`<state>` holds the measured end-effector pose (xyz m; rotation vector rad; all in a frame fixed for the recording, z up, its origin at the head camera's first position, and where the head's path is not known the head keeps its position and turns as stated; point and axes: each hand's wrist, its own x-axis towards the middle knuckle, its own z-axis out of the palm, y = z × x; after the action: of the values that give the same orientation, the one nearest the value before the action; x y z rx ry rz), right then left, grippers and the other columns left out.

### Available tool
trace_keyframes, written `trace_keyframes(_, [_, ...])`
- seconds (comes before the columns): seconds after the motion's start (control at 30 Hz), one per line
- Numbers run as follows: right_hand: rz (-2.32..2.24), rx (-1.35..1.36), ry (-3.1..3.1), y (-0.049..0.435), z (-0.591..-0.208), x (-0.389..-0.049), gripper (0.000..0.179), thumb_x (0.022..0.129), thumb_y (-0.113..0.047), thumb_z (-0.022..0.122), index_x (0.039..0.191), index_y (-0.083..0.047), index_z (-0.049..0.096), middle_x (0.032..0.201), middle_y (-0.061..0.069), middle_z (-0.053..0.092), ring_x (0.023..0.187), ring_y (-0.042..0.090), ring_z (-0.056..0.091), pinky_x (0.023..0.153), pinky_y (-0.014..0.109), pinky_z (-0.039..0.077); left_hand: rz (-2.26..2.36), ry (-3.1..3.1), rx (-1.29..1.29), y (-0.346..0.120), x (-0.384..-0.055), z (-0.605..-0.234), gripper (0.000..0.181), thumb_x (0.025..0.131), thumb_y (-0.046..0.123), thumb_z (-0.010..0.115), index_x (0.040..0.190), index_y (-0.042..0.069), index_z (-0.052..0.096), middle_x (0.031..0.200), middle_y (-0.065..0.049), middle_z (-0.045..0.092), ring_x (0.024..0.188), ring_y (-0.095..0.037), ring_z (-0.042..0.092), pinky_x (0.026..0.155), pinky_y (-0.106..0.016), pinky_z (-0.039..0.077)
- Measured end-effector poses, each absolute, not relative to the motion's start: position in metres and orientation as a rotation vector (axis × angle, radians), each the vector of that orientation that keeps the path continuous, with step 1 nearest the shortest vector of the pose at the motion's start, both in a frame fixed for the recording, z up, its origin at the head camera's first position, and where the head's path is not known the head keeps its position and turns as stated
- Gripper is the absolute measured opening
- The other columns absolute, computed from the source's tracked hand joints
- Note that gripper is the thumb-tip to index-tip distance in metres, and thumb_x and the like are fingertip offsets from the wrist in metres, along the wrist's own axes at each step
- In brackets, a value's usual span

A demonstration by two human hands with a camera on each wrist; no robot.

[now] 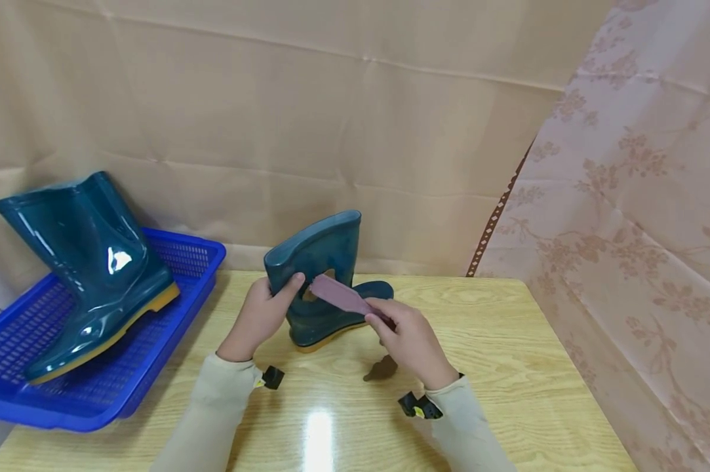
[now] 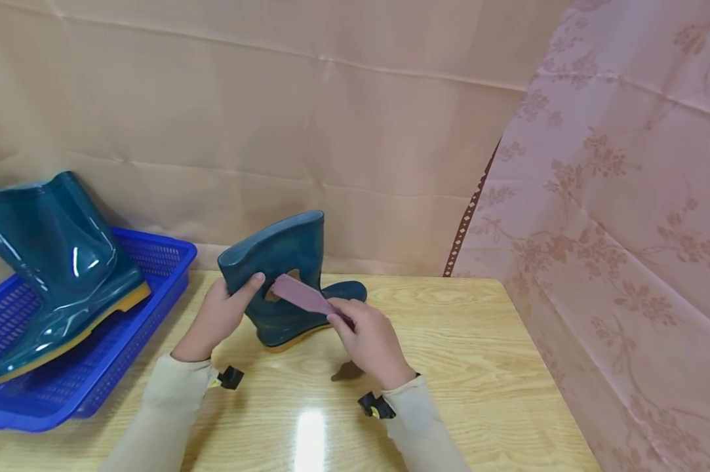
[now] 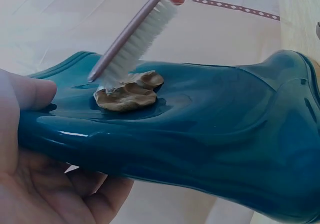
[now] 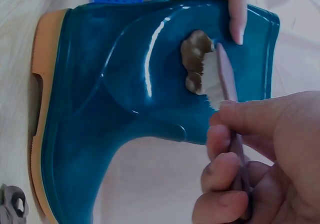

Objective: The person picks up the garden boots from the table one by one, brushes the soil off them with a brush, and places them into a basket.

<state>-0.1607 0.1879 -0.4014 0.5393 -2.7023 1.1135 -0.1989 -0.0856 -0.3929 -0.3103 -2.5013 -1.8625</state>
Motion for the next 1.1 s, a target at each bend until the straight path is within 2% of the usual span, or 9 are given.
trace_keyframes(0.13, [1.141,0.533,-2.735,0.193,-0.399,-0.161,0.025,0.103,-0.018,0.066,0.127,-0.018,0.072,0.077,-0.007,0.059,0.060,0.009,0.054,0.051,0.025,0.044,-1.833,-2.514,-0.285,-0.084,-0.199,-0.392,0.050,0.105,0.051,0.055,0.092,0.003,0.057,0.063,0.003,0.030,0.053,-0.015,0.031,0.051,-0.033,0.032])
trace_keyframes(0.23, [1.128,0.534,-2.739,0.195,-0.398,-0.161,0.024,0.103,-0.017,0.066,0.126,-0.019,0.073,0.078,-0.008,0.060,0.059,0.008,0.054,0.051,0.025,0.044,-1.810,-2.520,-0.256,-0.083,-0.199,-0.392,0.051,0.105,0.052,0.054,0.081,0.007,0.049,0.061,0.003,0.031,0.052,-0.015,0.031,0.050,-0.032,0.032])
trace_keyframes(0.5, [1.049,0.658,-2.625,0.192,-0.397,-0.160,0.026,0.103,-0.020,0.067,0.128,-0.020,0.073,0.081,-0.010,0.059,0.062,0.007,0.052,0.051,0.023,0.042,-1.802,-2.500,-0.256,-0.081,-0.199,-0.395,0.048,0.106,0.048,0.055,0.084,0.005,0.052,0.063,0.002,0.033,0.056,-0.017,0.038,0.057,-0.035,0.038])
trace_keyframes(0.6, [0.968,0.728,-2.582,0.189,-0.399,-0.159,0.027,0.102,-0.020,0.067,0.129,-0.018,0.073,0.083,-0.012,0.059,0.063,0.005,0.048,0.052,0.022,0.039,-1.789,-2.489,-0.280,-0.079,-0.198,-0.397,0.046,0.106,0.046,0.055,0.095,0.002,0.061,0.073,-0.003,0.052,0.070,-0.019,0.052,0.069,-0.037,0.047])
trace_keyframes(0.67, [0.924,0.748,-2.580,0.187,-0.400,-0.159,0.028,0.102,-0.020,0.068,0.129,-0.018,0.074,0.083,-0.013,0.059,0.063,0.004,0.047,0.052,0.022,0.038,-1.788,-2.484,-0.297,-0.079,-0.198,-0.397,0.047,0.106,0.045,0.055,0.109,0.000,0.065,0.089,-0.010,0.064,0.086,-0.023,0.059,0.083,-0.042,0.050])
trace_keyframes(0.73, [0.909,0.736,-2.595,0.186,-0.401,-0.158,0.027,0.101,-0.020,0.069,0.128,-0.018,0.074,0.083,-0.014,0.058,0.063,0.004,0.047,0.052,0.022,0.037,-1.787,-2.482,-0.304,-0.078,-0.198,-0.397,0.051,0.106,0.046,0.055,0.124,-0.001,0.065,0.112,-0.015,0.070,0.103,-0.026,0.062,0.097,-0.048,0.051])
trace_keyframes(0.9, [0.927,0.652,-2.655,0.187,-0.401,-0.159,0.026,0.101,-0.020,0.069,0.127,-0.018,0.075,0.083,-0.013,0.060,0.063,0.005,0.048,0.052,0.022,0.037,-1.805,-2.470,-0.289,-0.079,-0.198,-0.396,0.058,0.106,0.048,0.054,0.140,0.000,0.057,0.134,-0.020,0.065,0.124,-0.034,0.061,0.108,-0.058,0.047])
trace_keyframes(1.1, [0.942,0.613,-2.720,0.192,-0.399,-0.160,0.025,0.101,-0.019,0.069,0.126,-0.018,0.075,0.079,-0.012,0.059,0.061,0.006,0.049,0.052,0.024,0.039,-1.808,-2.490,-0.265,-0.079,-0.198,-0.395,0.062,0.106,0.050,0.053,0.145,0.002,0.053,0.138,-0.019,0.062,0.126,-0.035,0.059,0.110,-0.059,0.044])
